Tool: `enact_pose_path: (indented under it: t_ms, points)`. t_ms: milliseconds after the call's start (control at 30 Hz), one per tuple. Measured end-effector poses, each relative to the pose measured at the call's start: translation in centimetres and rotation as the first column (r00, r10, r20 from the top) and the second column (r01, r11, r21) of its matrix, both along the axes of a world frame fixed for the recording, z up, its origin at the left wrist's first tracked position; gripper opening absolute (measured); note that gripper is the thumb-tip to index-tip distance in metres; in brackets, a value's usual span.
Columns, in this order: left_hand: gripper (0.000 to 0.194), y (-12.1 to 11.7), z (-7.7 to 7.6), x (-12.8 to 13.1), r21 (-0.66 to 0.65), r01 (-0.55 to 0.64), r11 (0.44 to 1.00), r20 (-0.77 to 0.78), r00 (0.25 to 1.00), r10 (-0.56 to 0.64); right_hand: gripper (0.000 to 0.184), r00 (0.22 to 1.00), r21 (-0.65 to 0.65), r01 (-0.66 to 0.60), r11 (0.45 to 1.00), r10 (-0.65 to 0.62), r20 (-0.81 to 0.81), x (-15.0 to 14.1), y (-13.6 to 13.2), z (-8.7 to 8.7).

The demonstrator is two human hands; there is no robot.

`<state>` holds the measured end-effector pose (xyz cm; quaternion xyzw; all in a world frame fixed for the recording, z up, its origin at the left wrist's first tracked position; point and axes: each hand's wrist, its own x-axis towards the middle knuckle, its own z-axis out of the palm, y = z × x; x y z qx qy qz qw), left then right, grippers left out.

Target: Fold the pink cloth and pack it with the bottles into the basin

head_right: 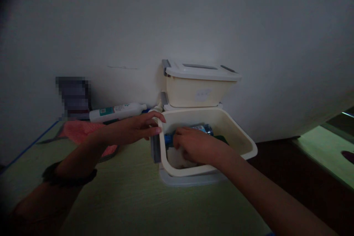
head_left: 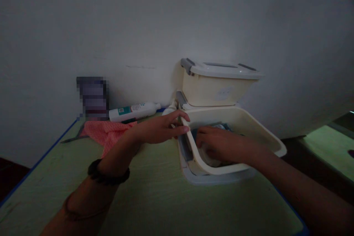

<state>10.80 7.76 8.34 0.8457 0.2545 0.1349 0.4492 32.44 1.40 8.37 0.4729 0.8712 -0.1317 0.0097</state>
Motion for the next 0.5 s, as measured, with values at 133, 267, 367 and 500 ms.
enact_pose_path:
  t_ms: [133, 267, 367, 500]
  points:
    - [0.026, -0.6, -0.4, 1.1, -0.093, -0.104, 0.99, 0.038, 0.993, 0.108, 0.01, 0.997, 0.033, 0.046, 0.998, -0.044, -0.059, 1.1, -0.1, 1.0]
    - [0.028, -1.3, -0.8, 2.5, 0.068, -0.259, 0.963, 0.025, 0.966, 0.258, 0.008, 0.977, 0.146, 0.15, 0.978, -0.124, -0.174, 3.6, -0.2, 2.1]
    - [0.019, -1.7, -1.2, 3.2, 0.187, -0.328, 0.926, 0.023, 0.944, 0.329, 0.008, 0.938, 0.25, 0.273, 0.929, -0.198, -0.285, 6.5, -0.3, 2.3]
    - [0.008, -1.9, -1.7, 3.5, 0.224, -0.387, 0.894, 0.083, 0.922, 0.379, 0.012, 0.732, 0.137, 0.562, 0.816, -0.414, -0.541, 10.4, -0.7, 1.8]
